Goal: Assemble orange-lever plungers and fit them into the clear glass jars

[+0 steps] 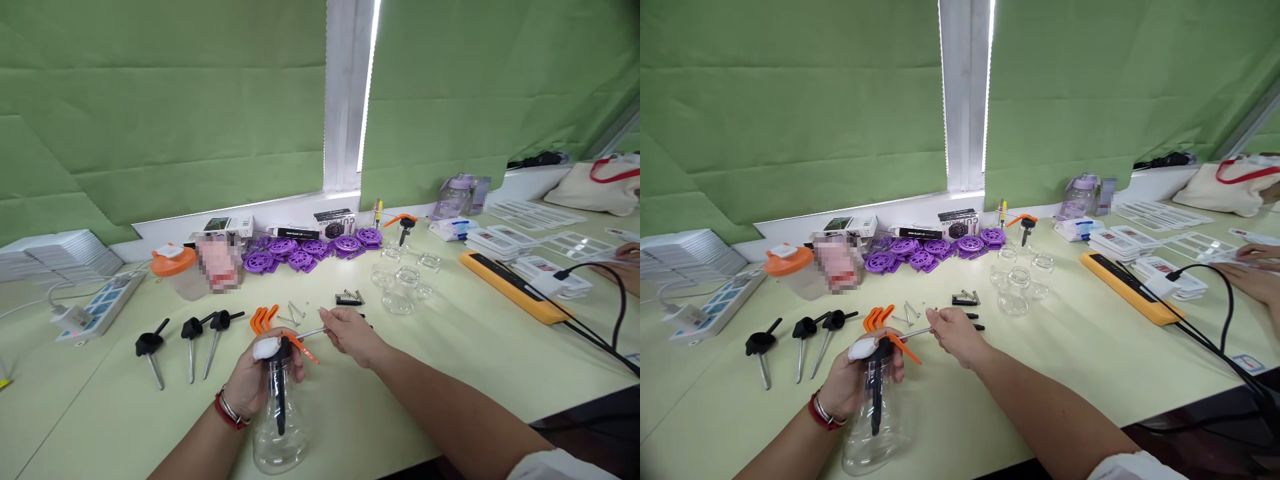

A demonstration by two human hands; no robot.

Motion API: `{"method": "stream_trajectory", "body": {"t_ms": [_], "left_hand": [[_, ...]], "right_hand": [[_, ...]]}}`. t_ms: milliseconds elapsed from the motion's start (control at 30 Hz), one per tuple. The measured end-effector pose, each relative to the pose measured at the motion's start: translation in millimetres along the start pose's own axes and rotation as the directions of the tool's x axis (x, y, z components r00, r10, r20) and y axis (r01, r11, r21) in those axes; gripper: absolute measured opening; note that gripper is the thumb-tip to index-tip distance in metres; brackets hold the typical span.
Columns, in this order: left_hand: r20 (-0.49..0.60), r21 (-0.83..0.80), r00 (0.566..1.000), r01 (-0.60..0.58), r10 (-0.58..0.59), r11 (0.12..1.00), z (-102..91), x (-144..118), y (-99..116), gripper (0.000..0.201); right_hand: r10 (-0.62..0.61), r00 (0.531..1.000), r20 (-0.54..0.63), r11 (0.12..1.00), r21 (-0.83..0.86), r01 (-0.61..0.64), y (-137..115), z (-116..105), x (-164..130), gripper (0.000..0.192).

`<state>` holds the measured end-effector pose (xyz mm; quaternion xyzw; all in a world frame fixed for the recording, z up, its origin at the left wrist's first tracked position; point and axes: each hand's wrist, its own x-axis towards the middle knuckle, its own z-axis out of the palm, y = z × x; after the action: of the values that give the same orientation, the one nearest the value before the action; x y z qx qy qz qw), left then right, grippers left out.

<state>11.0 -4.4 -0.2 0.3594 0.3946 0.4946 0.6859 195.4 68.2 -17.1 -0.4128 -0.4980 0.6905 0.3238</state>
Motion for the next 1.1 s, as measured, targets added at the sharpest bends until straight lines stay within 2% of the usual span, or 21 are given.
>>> {"method": "stream_trajectory", "body": {"t_ms": [100,300,367,500,700,833,967,1100], "left_hand": [[-0.045,0.002,0.999,-0.031,0.031,1.0,-4.9,1.9,-0.2,0.027],[-0.032,-0.072,0.999,-0.026,0.024,0.997,-4.3,1.4,-2.1,0.025],[-0.034,-0.101,0.999,-0.022,0.019,0.995,-3.5,1.6,-2.5,0.024],[-0.063,-0.162,0.998,-0.015,0.005,0.987,-4.6,4.2,-2.9,0.02],[-0.086,-0.221,0.996,-0.005,-0.014,0.975,-6.3,6.6,-1.7,0.019],[-0.089,-0.227,0.996,0.002,-0.023,0.974,-7.6,7.6,-0.5,0.021],[-0.088,-0.249,0.994,0.045,-0.069,0.967,-7.8,8.8,1.8,0.022],[-0.087,-0.269,0.995,0.026,-0.052,0.963,-8.3,8.7,2.4,0.018]], "right_hand": [[0.06,0.998,-0.027,0.998,0.002,-0.06,1.2,-2.7,3.3,0.047],[0.039,0.999,0.016,0.989,0.144,-0.041,4.3,-3.5,5.7,0.046],[-0.004,0.999,0.038,0.986,0.165,-0.002,5.0,-3.9,5.7,0.042],[-0.116,0.991,0.068,0.985,0.136,0.106,4.5,-6.4,7.6,0.028],[-0.017,0.999,-0.036,1.0,0.014,0.018,0.6,-8.3,13.3,0.042],[-0.095,0.995,0.03,0.995,0.039,0.094,-2.7,-8.1,13.6,0.034],[-0.02,0.998,0.052,1.0,-0.006,0.02,-2.6,-7.4,14.2,0.037],[-0.102,0.988,0.113,0.995,0.027,0.1,-2.7,-7.9,15.7,0.033]]}}
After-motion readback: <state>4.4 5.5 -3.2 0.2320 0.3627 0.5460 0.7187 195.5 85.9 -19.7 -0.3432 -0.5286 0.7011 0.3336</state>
